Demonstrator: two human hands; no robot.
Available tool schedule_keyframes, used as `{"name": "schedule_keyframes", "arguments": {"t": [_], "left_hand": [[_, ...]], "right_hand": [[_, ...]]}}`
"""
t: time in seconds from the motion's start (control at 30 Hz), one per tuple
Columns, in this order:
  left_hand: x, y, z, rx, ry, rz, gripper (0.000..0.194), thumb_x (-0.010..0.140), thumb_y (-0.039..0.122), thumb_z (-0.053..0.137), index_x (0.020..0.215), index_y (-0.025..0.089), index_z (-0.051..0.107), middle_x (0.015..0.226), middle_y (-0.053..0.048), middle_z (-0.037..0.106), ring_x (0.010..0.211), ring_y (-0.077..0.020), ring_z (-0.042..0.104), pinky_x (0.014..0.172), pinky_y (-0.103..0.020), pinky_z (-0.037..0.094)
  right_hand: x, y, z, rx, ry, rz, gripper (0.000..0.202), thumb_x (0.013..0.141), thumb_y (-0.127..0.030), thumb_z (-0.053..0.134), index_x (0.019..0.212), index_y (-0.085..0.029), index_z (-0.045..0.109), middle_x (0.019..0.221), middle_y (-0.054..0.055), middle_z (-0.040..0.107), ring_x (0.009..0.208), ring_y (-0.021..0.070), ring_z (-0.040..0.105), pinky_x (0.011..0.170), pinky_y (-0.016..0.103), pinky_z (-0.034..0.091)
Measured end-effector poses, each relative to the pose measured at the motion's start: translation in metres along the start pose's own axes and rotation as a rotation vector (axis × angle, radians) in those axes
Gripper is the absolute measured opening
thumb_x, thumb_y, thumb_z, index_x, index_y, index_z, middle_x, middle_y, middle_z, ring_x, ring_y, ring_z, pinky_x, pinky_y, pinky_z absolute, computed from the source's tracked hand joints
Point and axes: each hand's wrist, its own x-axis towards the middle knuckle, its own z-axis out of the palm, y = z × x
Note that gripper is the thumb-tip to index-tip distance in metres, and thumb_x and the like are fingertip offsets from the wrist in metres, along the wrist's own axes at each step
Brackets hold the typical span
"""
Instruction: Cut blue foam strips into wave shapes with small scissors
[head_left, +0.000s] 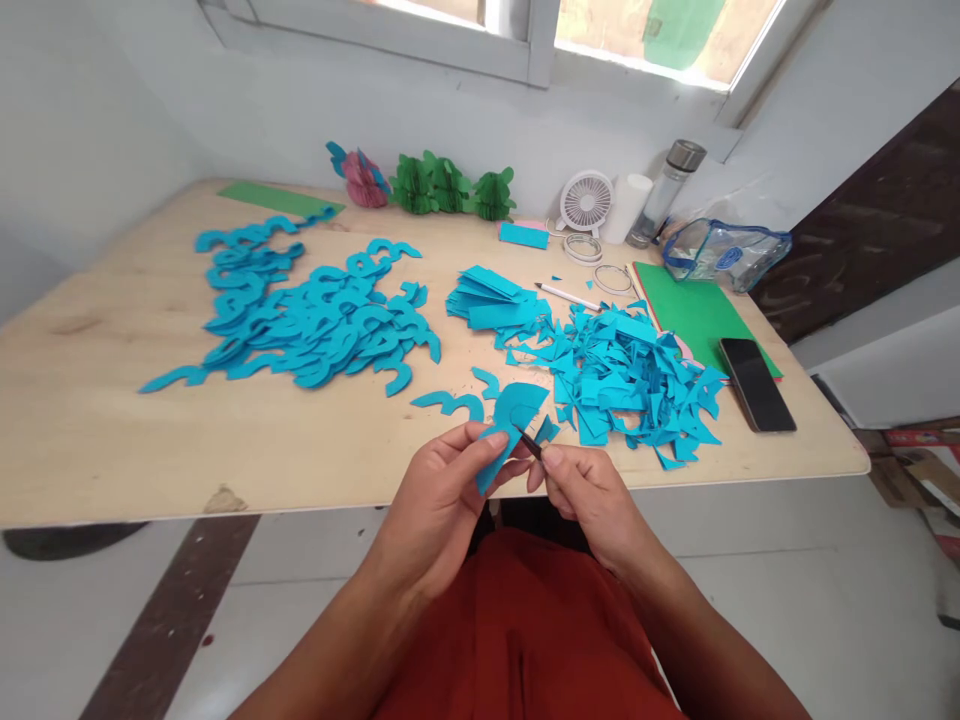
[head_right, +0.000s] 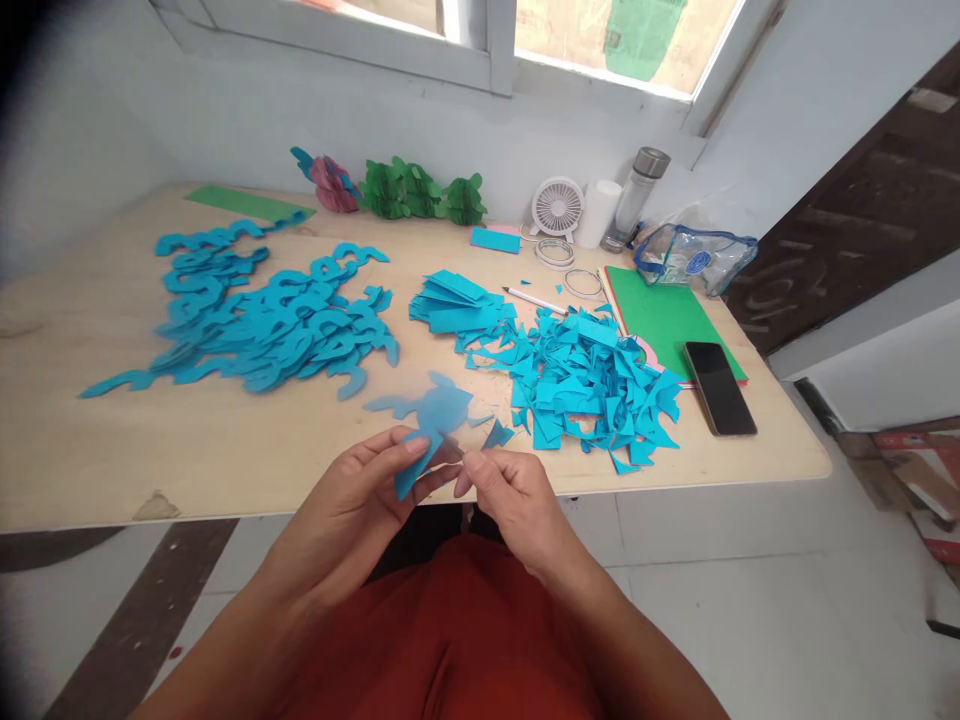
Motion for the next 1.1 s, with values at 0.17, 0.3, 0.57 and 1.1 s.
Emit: {"name": "schedule_keyframes", "arguments": {"t": [0.17,0.3,0.57,1.1], "left_hand": [[0.002,0.001,-0.002,0.053,0.074,0.03,0.015,0.07,0.025,0.077,0.066,0.016,0.066,0.075,-0.002,0.068,0.079,-0.0155,0.059,0.081,-0.028,0.049],[0.003,0.003,-0.002,0.008,0.153,0.081,0.016,0.067,0.024,0.079,0.064,0.017,0.064,0.067,0.002,0.062,0.073,-0.0137,0.057,0.077,-0.027,0.047],[0.001,-0.004,-0.002,0.079,0.089,0.076,0.017,0.07,0.028,0.077,0.065,0.018,0.065,0.066,0.002,0.06,0.068,-0.0137,0.055,0.075,-0.028,0.044],[0.003,0.025,-0.005,-0.046,-0.002,-0.091,0.021,0.061,0.024,0.084,0.066,0.017,0.065,0.062,0.001,0.064,0.063,-0.013,0.059,0.067,-0.024,0.049]], "right_hand": [[0.0,0.001,-0.003,-0.089,-0.005,-0.036,0.051,0.089,-0.059,0.05,0.068,-0.015,0.063,0.047,-0.007,0.031,0.044,0.0087,0.026,0.044,0.025,0.018],[0.0,0.004,-0.005,-0.042,0.055,-0.045,0.05,0.089,-0.059,0.05,0.071,-0.015,0.065,0.047,-0.007,0.031,0.044,0.0089,0.024,0.043,0.025,0.017],[0.017,-0.011,0.014,0.016,0.271,-0.134,0.03,0.079,-0.047,0.067,0.076,-0.017,0.065,0.06,-0.005,0.038,0.051,0.0095,0.022,0.045,0.025,0.019],[0.023,-0.037,0.021,0.04,0.153,-0.104,0.028,0.075,-0.04,0.068,0.064,-0.018,0.055,0.059,-0.005,0.036,0.05,0.0083,0.022,0.044,0.024,0.016]]}}
